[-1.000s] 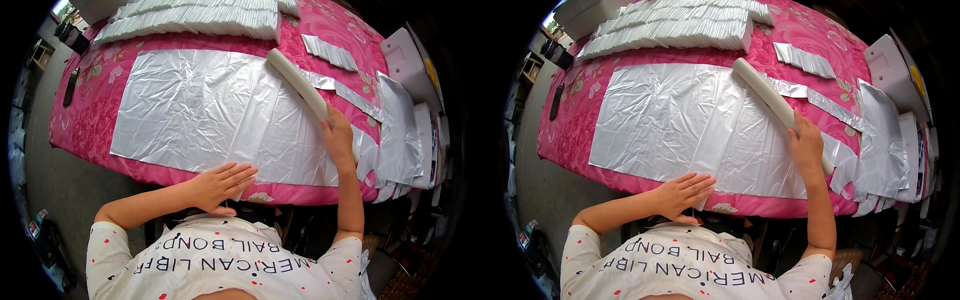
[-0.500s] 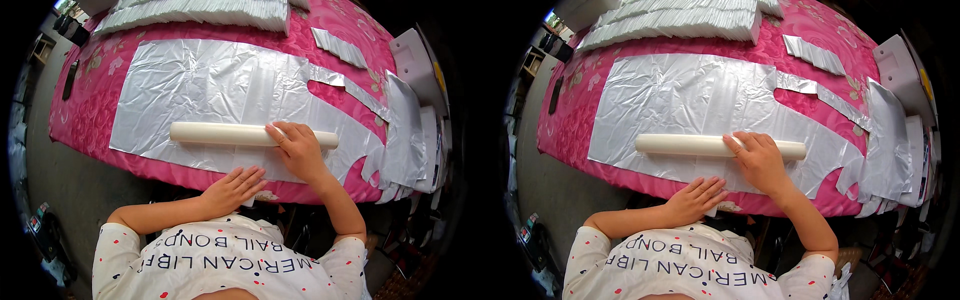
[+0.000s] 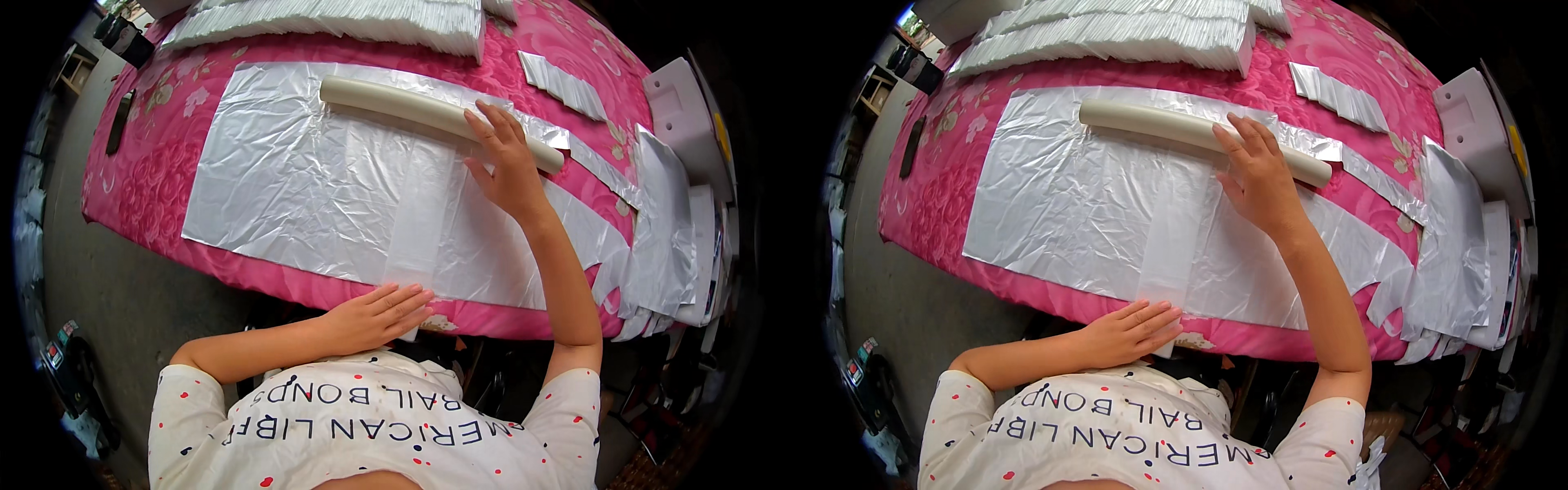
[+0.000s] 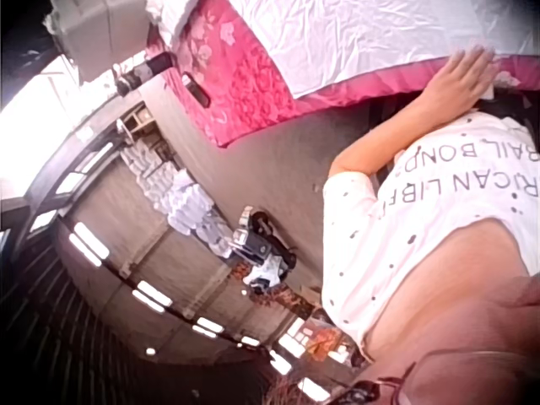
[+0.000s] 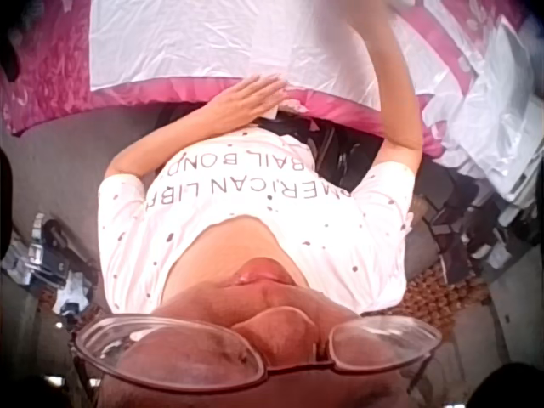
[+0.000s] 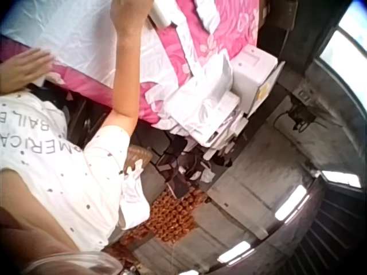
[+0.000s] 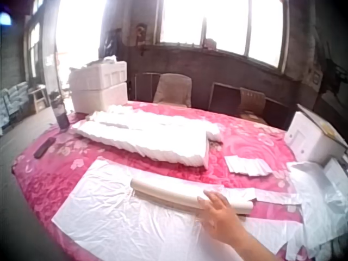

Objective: The person wraps small white rectangular items in clear plastic film on a pink floral tablecloth. They unroll the film, place an item on it, fold the film around the item, and set the wrapped item aside. The process is repeated multiple times.

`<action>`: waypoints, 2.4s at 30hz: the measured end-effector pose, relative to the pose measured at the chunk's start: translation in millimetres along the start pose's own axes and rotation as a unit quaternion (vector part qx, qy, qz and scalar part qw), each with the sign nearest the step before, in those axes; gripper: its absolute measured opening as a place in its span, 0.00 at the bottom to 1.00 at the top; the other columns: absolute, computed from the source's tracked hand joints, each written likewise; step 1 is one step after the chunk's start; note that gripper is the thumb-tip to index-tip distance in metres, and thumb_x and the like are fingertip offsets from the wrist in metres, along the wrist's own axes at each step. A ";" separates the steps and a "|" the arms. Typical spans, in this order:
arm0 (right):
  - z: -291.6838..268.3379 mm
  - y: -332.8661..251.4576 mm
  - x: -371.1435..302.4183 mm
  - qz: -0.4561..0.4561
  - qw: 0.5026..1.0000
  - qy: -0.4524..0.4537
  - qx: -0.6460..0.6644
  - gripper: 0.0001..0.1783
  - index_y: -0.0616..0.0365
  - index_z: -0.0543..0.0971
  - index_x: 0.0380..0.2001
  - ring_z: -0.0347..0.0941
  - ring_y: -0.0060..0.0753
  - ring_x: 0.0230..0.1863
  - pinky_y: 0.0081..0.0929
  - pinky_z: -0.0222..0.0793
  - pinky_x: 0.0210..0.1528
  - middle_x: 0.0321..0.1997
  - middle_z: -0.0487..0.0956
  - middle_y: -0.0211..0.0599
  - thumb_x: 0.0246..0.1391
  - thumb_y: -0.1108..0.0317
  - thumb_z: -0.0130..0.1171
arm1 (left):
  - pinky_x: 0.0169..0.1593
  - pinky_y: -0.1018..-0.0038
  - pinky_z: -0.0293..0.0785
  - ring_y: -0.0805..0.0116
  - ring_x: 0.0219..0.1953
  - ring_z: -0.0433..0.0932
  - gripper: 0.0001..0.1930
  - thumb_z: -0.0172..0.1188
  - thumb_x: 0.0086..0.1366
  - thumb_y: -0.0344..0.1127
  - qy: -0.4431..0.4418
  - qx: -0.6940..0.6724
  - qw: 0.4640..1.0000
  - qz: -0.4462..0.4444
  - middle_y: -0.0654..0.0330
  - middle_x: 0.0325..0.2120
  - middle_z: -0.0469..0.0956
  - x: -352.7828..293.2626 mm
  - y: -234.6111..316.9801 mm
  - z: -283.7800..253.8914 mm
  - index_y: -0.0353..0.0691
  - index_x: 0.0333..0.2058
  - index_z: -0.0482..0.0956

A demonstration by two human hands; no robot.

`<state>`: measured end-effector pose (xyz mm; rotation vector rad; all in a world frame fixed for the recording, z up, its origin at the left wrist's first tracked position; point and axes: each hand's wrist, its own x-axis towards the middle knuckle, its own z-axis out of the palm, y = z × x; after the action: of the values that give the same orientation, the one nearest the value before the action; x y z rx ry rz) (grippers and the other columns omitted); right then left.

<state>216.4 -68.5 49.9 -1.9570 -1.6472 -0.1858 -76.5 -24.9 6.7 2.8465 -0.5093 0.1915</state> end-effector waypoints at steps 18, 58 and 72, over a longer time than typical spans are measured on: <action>14.5 -82.7 -94.2 -0.048 0.983 -0.110 0.137 0.24 0.59 0.75 0.43 0.68 0.43 0.50 0.34 0.66 0.52 0.49 0.73 0.39 0.35 0.78 0.57 | 0.57 0.63 0.66 0.58 0.55 0.69 0.27 0.59 0.50 0.36 0.139 -0.144 0.979 0.035 0.52 0.54 0.68 9.4 -42.0 -35.5 0.37 0.51 0.70; -1.8 -83.3 -68.3 0.242 0.967 -0.078 0.018 0.29 0.62 0.74 0.44 0.70 0.39 0.50 0.30 0.68 0.48 0.45 0.75 0.44 0.35 0.67 0.69 | 0.66 0.60 0.38 0.58 0.66 0.49 0.41 0.54 0.55 0.53 0.018 -0.029 0.973 -0.229 0.48 0.62 0.53 42.6 -36.0 -10.7 0.31 0.60 0.55; -4.0 -37.3 -49.2 -0.015 0.983 -0.145 0.112 0.22 0.63 0.74 0.44 0.66 0.45 0.51 0.34 0.63 0.56 0.50 0.73 0.40 0.40 0.73 0.60 | 0.46 0.68 0.71 0.61 0.44 0.75 0.17 0.59 0.49 0.30 0.147 0.003 0.987 -0.056 0.55 0.43 0.75 43.6 -76.1 -22.5 0.33 0.40 0.74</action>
<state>170.9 -109.9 43.4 -1.8530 -1.7925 0.2760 -10.8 36.1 19.5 2.7725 -0.2854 0.5813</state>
